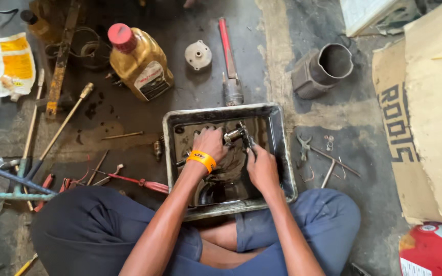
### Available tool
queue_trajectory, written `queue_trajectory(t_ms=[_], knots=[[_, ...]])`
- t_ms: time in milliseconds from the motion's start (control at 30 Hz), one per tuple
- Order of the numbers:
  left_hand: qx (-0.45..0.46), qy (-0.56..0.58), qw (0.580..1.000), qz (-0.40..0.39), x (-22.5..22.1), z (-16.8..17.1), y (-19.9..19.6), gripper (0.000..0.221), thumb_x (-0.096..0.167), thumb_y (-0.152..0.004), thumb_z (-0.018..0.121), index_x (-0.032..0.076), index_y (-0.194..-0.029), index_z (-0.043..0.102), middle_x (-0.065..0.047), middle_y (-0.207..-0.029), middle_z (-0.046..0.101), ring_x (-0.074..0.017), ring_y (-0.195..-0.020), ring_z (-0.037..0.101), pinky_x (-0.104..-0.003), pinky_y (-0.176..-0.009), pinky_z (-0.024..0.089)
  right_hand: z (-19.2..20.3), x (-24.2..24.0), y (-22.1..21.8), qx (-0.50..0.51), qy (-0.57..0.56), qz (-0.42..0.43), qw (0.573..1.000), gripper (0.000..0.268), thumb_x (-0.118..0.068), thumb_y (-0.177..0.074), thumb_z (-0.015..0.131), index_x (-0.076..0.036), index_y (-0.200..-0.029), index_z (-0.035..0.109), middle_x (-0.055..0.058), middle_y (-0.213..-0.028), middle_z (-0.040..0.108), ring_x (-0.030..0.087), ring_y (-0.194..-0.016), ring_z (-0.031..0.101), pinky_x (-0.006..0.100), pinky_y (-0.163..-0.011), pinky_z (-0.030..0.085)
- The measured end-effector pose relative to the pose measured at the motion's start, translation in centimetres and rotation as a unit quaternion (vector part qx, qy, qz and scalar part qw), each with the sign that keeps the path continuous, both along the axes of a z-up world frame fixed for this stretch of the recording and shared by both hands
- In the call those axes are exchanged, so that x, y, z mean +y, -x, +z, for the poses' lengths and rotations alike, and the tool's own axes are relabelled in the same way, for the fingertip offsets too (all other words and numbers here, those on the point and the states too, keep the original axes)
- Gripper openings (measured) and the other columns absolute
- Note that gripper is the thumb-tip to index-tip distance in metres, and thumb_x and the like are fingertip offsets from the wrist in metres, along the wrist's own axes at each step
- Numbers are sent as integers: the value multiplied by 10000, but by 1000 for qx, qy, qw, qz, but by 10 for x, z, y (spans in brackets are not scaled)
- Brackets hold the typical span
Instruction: The person scrubs a metal engine part with a brush inside a rectangular tray filled with dark liquid. They repeatedly dip the part and brush into the liquid and scrub the surfaces. Another person is visible in the background working on a separate part.
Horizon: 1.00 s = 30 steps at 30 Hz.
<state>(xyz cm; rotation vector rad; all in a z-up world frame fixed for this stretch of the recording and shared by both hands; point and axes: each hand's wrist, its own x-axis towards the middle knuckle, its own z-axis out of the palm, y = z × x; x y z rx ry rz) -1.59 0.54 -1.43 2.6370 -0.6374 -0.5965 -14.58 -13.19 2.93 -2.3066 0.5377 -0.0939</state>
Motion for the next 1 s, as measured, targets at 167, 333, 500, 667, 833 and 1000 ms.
queue_trajectory(t_ms=[167, 333, 500, 667, 833, 1000], knots=[[-30, 22, 999, -16, -1, 11, -18, 536, 293, -714, 826, 62, -1158, 634, -213, -1238, 636, -415, -1177, 563, -657, -1008, 401, 4, -3, -25, -28, 31, 7, 999, 266, -163, -942, 610, -13, -1131, 722, 301, -962, 693, 508, -919, 650, 545, -813, 521], [-25, 13, 1000, -5, 2, 1, 0, 395, 294, -777, 790, 75, -1089, 684, -184, -1216, 661, -402, -1223, 577, -607, -1063, 441, -7, 6, 5, 12, 40, 1, 999, 237, -183, -998, 592, -1, -1093, 711, 289, -954, 704, 492, -938, 654, 547, -795, 520], [-45, 57, 997, 11, 0, 11, -7, 428, 238, -711, 832, 60, -1069, 678, -199, -1147, 649, -420, -1191, 555, -632, -1039, 408, -2, 11, -12, -55, 10, 35, 998, 254, -147, -904, 590, -11, -1078, 715, 291, -903, 707, 488, -877, 668, 536, -755, 533], [-18, 55, 998, 26, -3, 18, 0, 397, 206, -693, 853, 54, -1019, 687, -199, -1160, 649, -408, -1194, 566, -587, -1052, 442, -2, 7, -14, 19, 61, 0, 998, 212, -189, -978, 598, -8, -1013, 703, 303, -893, 691, 499, -909, 655, 553, -791, 518], [-68, 63, 995, 27, -2, 13, 8, 331, 118, -692, 806, 50, -996, 693, -189, -1139, 665, -398, -1167, 590, -576, -1043, 455, 0, 7, -4, 25, 54, 13, 998, 214, -179, -957, 595, -19, -1033, 714, 293, -928, 700, 502, -905, 657, 559, -782, 523], [-65, 76, 994, 34, -8, 6, -1, 489, 118, -637, 827, 33, -1091, 669, -189, -1156, 667, -407, -1163, 588, -577, -1038, 439, 13, 6, -14, 34, 43, 53, 997, 225, -178, -946, 605, -18, -1049, 725, 303, -913, 703, 500, -917, 660, 551, -805, 524]])
